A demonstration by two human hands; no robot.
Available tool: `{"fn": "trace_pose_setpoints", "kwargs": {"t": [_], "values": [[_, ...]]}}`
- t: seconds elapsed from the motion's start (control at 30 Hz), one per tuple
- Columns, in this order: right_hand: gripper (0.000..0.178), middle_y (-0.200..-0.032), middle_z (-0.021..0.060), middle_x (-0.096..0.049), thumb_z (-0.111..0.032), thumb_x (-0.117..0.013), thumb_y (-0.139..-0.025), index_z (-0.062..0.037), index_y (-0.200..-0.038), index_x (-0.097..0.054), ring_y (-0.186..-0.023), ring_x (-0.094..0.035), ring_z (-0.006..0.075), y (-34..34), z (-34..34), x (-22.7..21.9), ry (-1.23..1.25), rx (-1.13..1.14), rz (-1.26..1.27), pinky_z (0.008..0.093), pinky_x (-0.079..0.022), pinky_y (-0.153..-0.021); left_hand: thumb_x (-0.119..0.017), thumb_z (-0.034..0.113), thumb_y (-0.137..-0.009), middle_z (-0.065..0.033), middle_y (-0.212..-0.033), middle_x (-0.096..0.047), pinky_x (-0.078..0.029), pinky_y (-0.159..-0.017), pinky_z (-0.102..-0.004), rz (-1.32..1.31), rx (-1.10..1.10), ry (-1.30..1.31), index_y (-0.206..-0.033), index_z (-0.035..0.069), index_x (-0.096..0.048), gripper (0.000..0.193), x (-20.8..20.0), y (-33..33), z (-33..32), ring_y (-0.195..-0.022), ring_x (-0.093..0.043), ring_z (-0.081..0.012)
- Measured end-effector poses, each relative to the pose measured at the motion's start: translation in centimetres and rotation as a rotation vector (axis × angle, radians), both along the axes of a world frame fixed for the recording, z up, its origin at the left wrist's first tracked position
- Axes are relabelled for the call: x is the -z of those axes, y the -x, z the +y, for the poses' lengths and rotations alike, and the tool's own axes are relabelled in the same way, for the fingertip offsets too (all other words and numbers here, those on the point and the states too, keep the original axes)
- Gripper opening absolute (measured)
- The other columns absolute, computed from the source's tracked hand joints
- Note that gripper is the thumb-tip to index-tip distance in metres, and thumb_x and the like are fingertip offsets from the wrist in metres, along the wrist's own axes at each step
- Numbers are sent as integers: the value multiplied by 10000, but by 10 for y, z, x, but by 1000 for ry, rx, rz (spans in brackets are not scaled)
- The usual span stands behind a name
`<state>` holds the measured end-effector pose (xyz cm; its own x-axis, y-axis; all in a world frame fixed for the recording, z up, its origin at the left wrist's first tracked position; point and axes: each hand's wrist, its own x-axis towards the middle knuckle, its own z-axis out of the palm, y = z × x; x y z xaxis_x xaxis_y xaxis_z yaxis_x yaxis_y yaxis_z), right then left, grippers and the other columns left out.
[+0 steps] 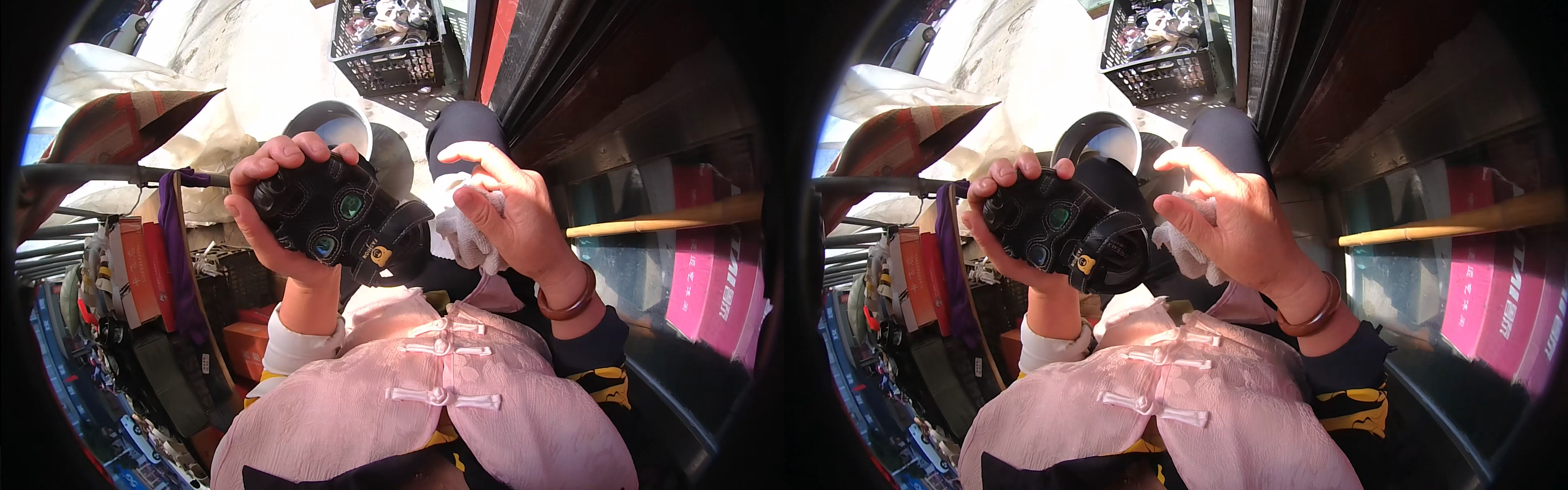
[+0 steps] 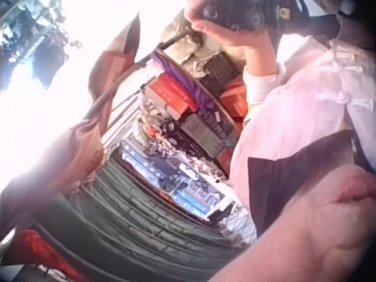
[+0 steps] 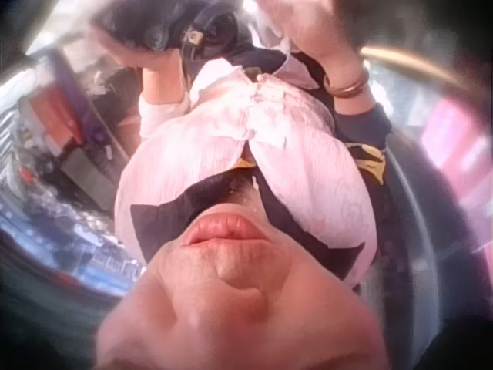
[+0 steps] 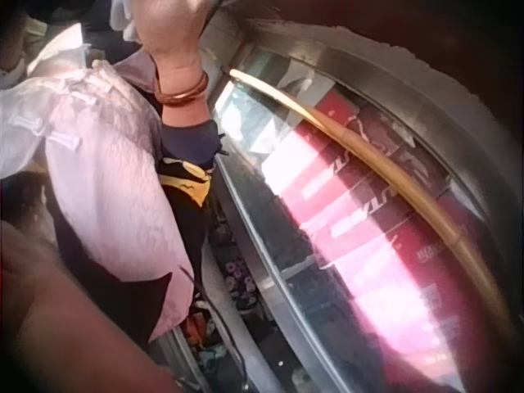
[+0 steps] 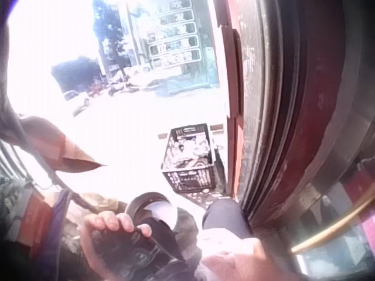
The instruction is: The person wipes a black shoe with a white cloth, repeatedly dipping the cloth into a metal bowl of water and cleaning the shoe's upper, sole, and strap areas. The person handles the shoe one at a time, turning it over to reach different surfaces.
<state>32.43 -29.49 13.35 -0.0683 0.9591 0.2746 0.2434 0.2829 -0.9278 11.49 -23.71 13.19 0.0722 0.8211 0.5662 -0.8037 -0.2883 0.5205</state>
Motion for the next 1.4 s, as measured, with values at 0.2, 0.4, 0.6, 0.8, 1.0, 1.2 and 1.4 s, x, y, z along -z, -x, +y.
{"fn": "trace_pose_setpoints", "kwargs": {"t": [0.2, 0.4, 0.6, 0.8, 1.0, 1.2, 1.4], "values": [[446, -645, 170, -591, -437, -686, -876, 6, -837, -658, -554, -582, 272, 4, 7, -6, 232, -320, -65, 316, -474, -568, -343, 519, -1018, -128, -1067, -544, -488, -830, -526, 121, -47, -165, -1095, 68, -499, 483, 1, -5, -8, -953, -515, -302], [233, -635, 6, -537, -180, -722, -856, 9, -773, -614, -631, -481, 52, 9, 1, -2, 350, -403, 208, 240, -403, -578, -342, 529, -1013, -156, -1067, -538, -532, -794, -515, 190, -108, -196, -1099, 41, -492, 518, 12, -3, 1, -944, -536, -306], [227, -639, -47, -537, -160, -664, -902, -17, -738, -601, -624, -438, -3, 17, -9, -3, 324, -350, 473, 205, -366, -533, -382, 516, -1004, -182, -1048, -531, -593, -782, -473, 335, -329, -114, -1120, 1, -487, 538, 26, -5, 10, -970, -573, -309], [186, -654, -72, -490, -103, -633, -900, -24, -741, -579, -634, -398, -3, 16, -10, -3, 359, -269, 467, 208, -319, -543, -337, 473, -1028, -198, -1052, -523, -596, -759, -477, 616, -497, -385, -1109, -18, -503, 524, 33, 4, 16, -948, -573, -317], [191, -672, -69, -503, -105, -631, -905, -21, -741, -580, -646, -406, -4, 16, -7, -10, 351, -281, 411, 201, -333, -556, -404, 531, -984, -199, -1051, -555, -563, -796, -453, 916, -578, -539, -1052, -43, -571, 601, 36, 19, 21, -926, -603, -319], [202, -702, -70, -521, -133, -638, -926, -19, -766, -593, -670, -437, -1, 27, 2, -2, 337, -153, 439, 194, -370, -564, -860, 259, -660, -122, -1137, -543, -485, -891, -404, 1294, -499, -615, -988, 59, -703, 414, 12, 4, -1, -1070, -562, -278], [197, -726, -65, -547, -190, -666, -932, -29, -831, -617, -692, -453, -3, 34, -1, -3, 307, -292, 380, 188, -381, -580, -852, 79, -593, -96, -1078, -543, -474, -912, -398, 1097, -222, -324, -870, 60, -706, 314, 19, 7, -3, -1099, -567, -271]]}}
